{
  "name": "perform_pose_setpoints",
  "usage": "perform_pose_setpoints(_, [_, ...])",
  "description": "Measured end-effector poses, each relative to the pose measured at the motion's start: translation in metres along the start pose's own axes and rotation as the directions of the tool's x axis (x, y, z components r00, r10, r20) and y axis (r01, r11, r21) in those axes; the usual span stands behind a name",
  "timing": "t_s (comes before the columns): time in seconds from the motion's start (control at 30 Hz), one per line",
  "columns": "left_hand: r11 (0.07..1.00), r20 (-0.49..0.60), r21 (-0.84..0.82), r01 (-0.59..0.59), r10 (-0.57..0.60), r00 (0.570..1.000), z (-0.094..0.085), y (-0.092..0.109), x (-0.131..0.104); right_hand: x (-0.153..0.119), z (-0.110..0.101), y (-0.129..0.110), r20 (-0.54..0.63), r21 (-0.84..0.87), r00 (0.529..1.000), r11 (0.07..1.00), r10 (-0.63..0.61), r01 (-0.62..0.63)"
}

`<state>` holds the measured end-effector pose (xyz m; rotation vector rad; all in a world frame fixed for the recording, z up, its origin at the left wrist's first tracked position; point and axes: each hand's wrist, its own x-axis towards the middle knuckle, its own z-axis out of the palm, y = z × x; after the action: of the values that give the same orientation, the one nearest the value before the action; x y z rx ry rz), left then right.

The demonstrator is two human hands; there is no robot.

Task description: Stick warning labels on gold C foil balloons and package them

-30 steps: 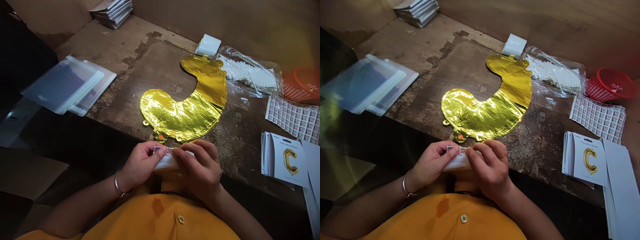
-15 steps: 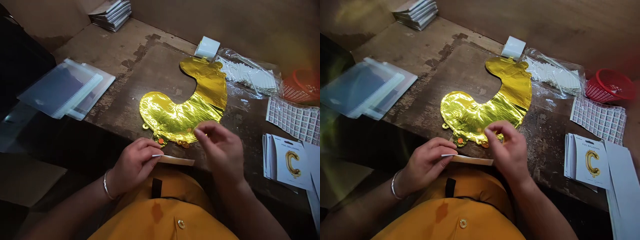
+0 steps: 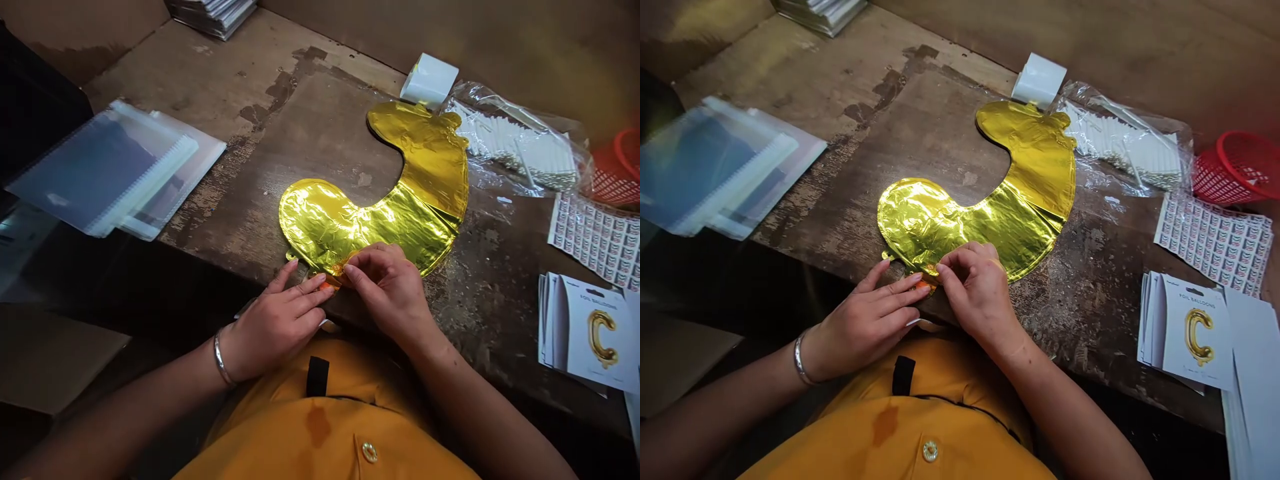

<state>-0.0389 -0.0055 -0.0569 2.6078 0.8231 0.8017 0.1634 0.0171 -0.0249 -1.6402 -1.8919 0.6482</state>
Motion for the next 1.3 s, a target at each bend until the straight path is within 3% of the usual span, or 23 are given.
perform_pose_setpoints(0.17, [0.999,0.062,-0.019,0.026,-0.025,0.998,-0.001,0.0,0.0,0.0,0.008,0.0,0.016,-0.014,0.999,0.999,-0.044,0.044])
perform_pose_setpoints(0.7, [0.997,0.046,0.006,0.082,-0.082,0.996,-0.004,0.004,0.001,0.002,0.016,0.002,0.005,-0.06,1.0,0.998,-0.028,0.028])
perform_pose_setpoints(0.83, [0.995,0.039,-0.028,0.091,-0.09,0.995,-0.005,0.004,0.002,0.001,0.018,0.001,0.023,-0.159,0.999,0.986,-0.039,0.042])
perform_pose_setpoints(1.0, [0.996,0.019,-0.036,0.087,-0.087,0.996,-0.005,0.004,0.002,-0.005,0.024,0.001,-0.111,-0.316,0.988,0.946,-0.11,0.069])
perform_pose_setpoints(1.2, [0.994,0.009,-0.052,0.094,-0.094,0.996,-0.004,0.004,0.002,0.003,0.019,0.008,-0.096,-0.461,0.992,0.887,-0.085,0.032])
perform_pose_setpoints(1.3, [0.992,0.026,-0.068,0.109,-0.108,0.994,-0.004,0.003,0.0,-0.001,0.005,0.008,-0.058,-0.466,0.966,0.862,-0.253,0.198])
